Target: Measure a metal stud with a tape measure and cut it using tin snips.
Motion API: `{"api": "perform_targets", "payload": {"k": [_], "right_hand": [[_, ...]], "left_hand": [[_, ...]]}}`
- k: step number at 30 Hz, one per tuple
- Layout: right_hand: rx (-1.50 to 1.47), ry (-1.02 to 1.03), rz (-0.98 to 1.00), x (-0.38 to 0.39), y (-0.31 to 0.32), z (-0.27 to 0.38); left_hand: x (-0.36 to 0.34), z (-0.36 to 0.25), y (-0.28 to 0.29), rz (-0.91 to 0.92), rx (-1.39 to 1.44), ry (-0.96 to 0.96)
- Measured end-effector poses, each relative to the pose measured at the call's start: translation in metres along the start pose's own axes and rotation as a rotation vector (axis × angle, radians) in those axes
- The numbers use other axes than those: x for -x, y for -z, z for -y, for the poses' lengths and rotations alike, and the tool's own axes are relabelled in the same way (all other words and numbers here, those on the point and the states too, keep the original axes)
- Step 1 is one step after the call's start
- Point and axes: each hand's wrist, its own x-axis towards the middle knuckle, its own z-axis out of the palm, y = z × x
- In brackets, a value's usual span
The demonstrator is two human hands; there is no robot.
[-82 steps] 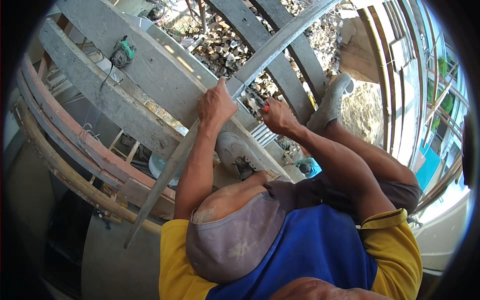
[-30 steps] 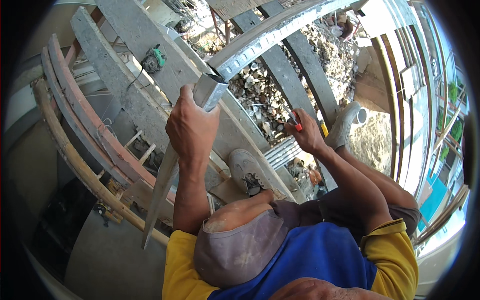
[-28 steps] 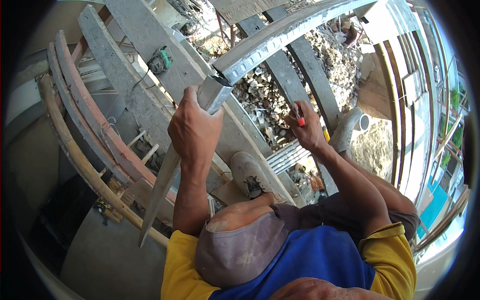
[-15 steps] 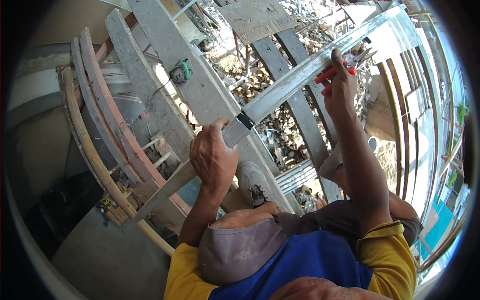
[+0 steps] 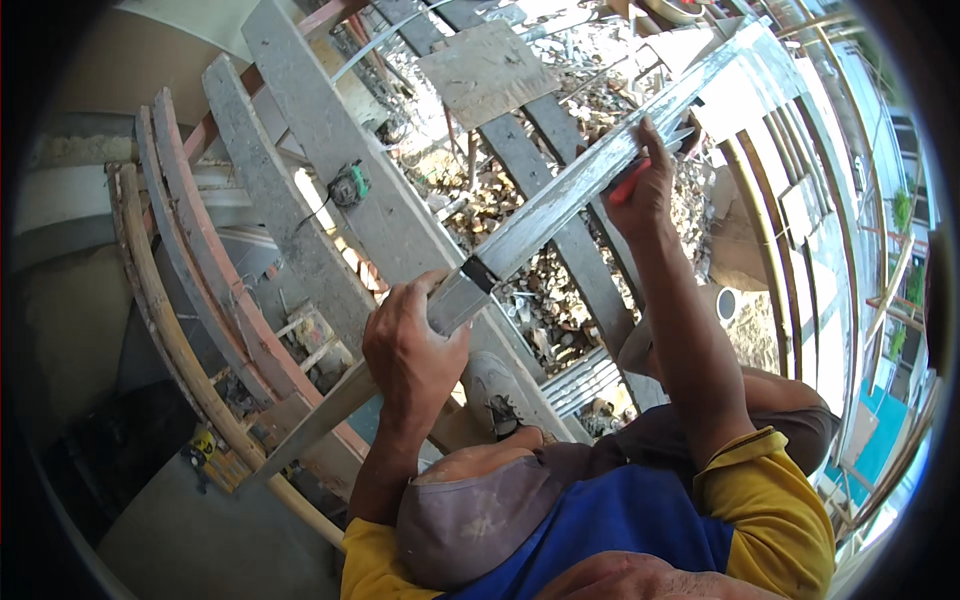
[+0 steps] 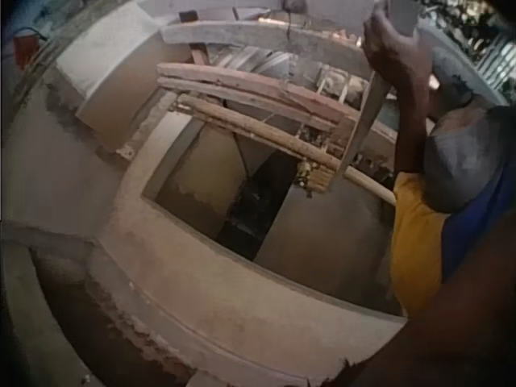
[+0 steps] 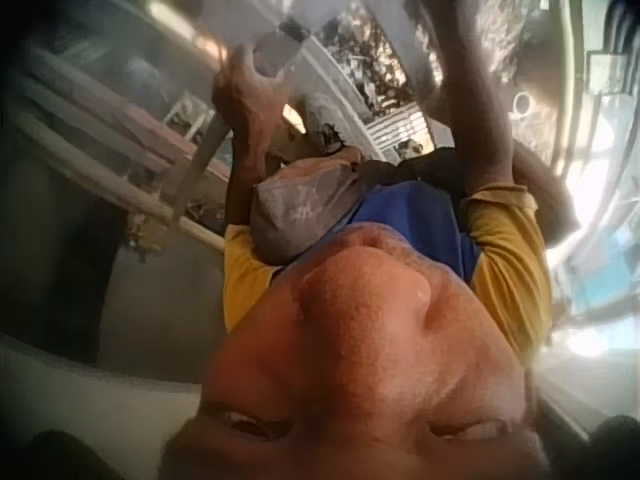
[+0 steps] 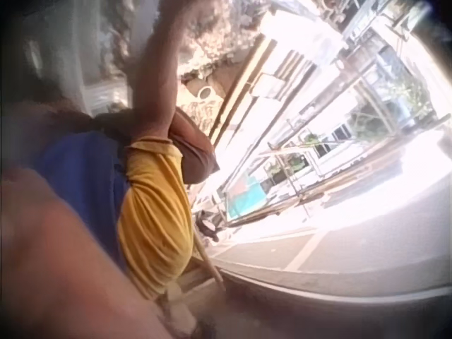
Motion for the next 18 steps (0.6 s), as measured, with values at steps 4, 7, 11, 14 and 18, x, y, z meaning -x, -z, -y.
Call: {"api": "perform_targets", "payload": {"k": [4,7,11,14,18], "right_hand": [[-0.081,-0.016,-0.004,0.011,-0.012,0.011],[-0.171,-0.049,-0.012,0.017,-0.009,0.017],[-0.210,-0.088,-0.026,0.015,-0.004,0.006],[-0.162,-0.132,-0.033,0.001,0.009,-0.011],[-0.051,-0.062,0.030,-0.009,0.031,-0.014]], "left_hand": [[0.000,-0.010,0.020,0.108,0.065,0.009],[0.006,-0.011,0.041,0.241,0.084,0.092],[0.058,0.048,0.056,0.378,0.155,0.442],[0.110,0.092,0.063,0.216,0.054,0.488],[0.142,0.126,0.036,-0.042,-0.232,0.298]]}}
